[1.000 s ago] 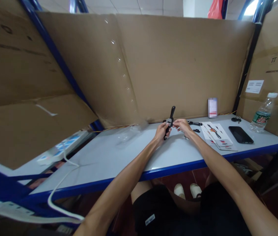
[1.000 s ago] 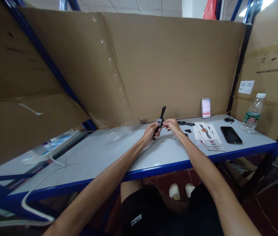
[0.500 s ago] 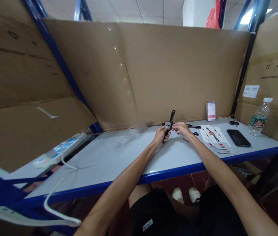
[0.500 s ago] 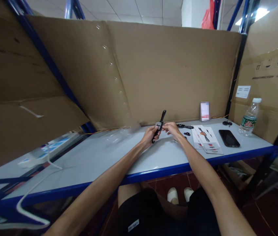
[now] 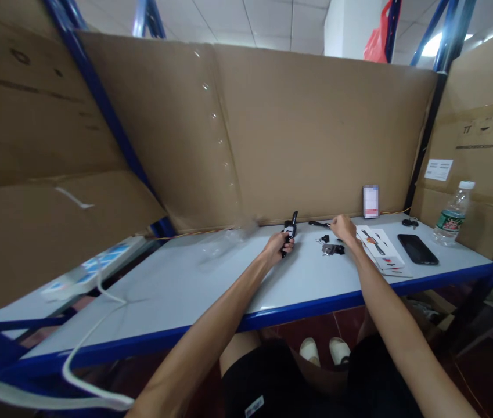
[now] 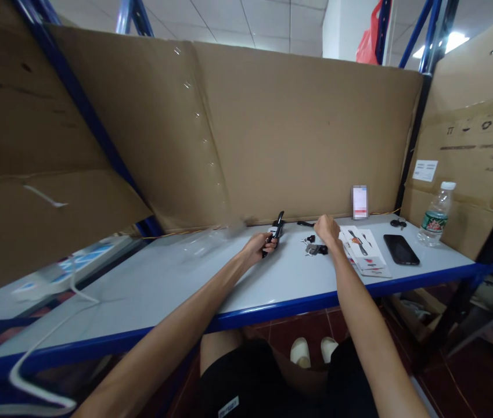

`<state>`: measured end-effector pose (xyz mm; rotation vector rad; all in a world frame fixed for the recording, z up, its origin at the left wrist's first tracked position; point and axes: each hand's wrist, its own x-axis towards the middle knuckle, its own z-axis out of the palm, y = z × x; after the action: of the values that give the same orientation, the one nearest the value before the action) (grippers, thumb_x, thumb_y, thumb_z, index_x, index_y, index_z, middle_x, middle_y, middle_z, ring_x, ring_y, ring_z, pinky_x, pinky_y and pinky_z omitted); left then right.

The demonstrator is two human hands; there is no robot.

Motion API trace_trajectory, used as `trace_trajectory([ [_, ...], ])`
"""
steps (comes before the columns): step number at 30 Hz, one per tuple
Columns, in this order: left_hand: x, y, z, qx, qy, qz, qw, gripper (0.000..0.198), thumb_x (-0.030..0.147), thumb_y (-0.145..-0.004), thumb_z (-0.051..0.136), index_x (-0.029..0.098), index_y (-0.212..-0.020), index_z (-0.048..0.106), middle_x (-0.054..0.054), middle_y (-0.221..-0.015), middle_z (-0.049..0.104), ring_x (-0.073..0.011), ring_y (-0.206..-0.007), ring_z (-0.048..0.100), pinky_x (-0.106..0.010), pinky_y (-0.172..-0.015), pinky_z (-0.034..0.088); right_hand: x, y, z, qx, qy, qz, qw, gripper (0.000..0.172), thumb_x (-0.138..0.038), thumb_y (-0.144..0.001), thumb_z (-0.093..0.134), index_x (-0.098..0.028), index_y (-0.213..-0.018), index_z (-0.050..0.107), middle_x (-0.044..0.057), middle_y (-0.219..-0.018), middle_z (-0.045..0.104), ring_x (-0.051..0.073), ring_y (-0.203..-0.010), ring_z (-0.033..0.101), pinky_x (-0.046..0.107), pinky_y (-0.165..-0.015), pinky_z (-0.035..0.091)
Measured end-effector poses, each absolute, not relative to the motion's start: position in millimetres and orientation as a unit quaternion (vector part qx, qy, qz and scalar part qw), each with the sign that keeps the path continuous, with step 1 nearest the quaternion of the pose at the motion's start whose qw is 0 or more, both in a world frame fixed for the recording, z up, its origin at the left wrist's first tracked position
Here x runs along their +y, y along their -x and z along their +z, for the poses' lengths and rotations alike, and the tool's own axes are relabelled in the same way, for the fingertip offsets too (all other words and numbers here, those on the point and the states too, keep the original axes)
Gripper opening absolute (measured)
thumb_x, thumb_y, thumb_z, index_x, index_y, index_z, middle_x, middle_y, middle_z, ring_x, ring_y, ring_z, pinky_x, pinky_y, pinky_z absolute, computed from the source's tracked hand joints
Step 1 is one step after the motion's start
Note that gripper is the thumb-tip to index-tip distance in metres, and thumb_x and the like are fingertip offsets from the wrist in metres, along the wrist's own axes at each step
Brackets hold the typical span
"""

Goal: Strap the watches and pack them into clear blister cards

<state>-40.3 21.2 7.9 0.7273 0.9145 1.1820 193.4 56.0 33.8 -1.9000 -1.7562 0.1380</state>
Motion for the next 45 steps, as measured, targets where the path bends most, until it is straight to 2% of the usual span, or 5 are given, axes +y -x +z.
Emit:
trace_trajectory([
  [6, 27, 41, 3, 0.405, -0.31, 0.51, 0.693, 0.012, 0.012, -0.098, 0.044, 0.021, -0.093, 0.038, 0.004, -0.066, 0.046, -0.0038, -0.039, 0.034, -0.014, -0.035, 0.015, 57, -184, 24, -0.674, 0.717, 0.052, 0.17, 0.026, -0.027, -0.083, 0.076, -0.016, -0.106, 0.081, 0.022, -0.112, 0.077, 0.032, -0.11, 0.072, 0.032, -0.082, 0.05],
  [14, 28, 40, 0, 0.393, -0.315, 0.522, 0.688, 0.015, 0.013, -0.094, 0.053, 0.021, -0.094, 0.039, 0.004, -0.066, 0.047, -0.004, -0.04, 0.035, -0.014, -0.036, 0.017, 58, -186, 24, -0.675, 0.715, 0.015, 0.183, 0.025, -0.025, -0.091, 0.066, -0.015, -0.109, 0.08, 0.023, -0.117, 0.075, 0.032, -0.113, 0.072, 0.033, -0.083, 0.051],
  [32, 14, 32, 11, 0.426, -0.348, 0.523, 0.651, 0.014, 0.01, -0.1, 0.035, 0.02, -0.09, 0.04, 0.003, -0.062, 0.048, -0.0049, -0.038, 0.034, -0.015, -0.036, 0.018, 73, -177, 11, -0.649, 0.727, 0.122, 0.187, 0.029, -0.022, -0.086, 0.071, -0.013, -0.113, 0.078, 0.023, -0.122, 0.074, 0.032, -0.117, 0.071, 0.029, -0.081, 0.053],
  [37, 15, 33, 9, 0.418, -0.356, 0.516, 0.658, 0.011, 0.01, -0.097, 0.042, 0.019, -0.091, 0.043, 0.003, -0.063, 0.049, -0.0044, -0.038, 0.035, -0.014, -0.037, 0.018, 77, -185, 17, -0.612, 0.7, 0.157, 0.332, 0.028, -0.018, -0.08, 0.075, -0.014, -0.107, 0.079, 0.019, -0.11, 0.078, 0.029, -0.105, 0.074, 0.028, -0.078, 0.055],
  [45, 21, 29, 2, 0.404, -0.345, 0.479, 0.699, 0.005, 0.015, -0.094, 0.049, 0.018, -0.093, 0.046, 0.003, -0.062, 0.048, -0.005, -0.038, 0.034, -0.014, -0.036, 0.016, 66, -143, 22, -0.596, 0.52, 0.357, 0.497, 0.026, -0.013, -0.078, 0.067, -0.016, -0.102, 0.074, 0.001, -0.067, 0.071, 0.016, -0.059, 0.066, 0.021, -0.049, 0.048],
])
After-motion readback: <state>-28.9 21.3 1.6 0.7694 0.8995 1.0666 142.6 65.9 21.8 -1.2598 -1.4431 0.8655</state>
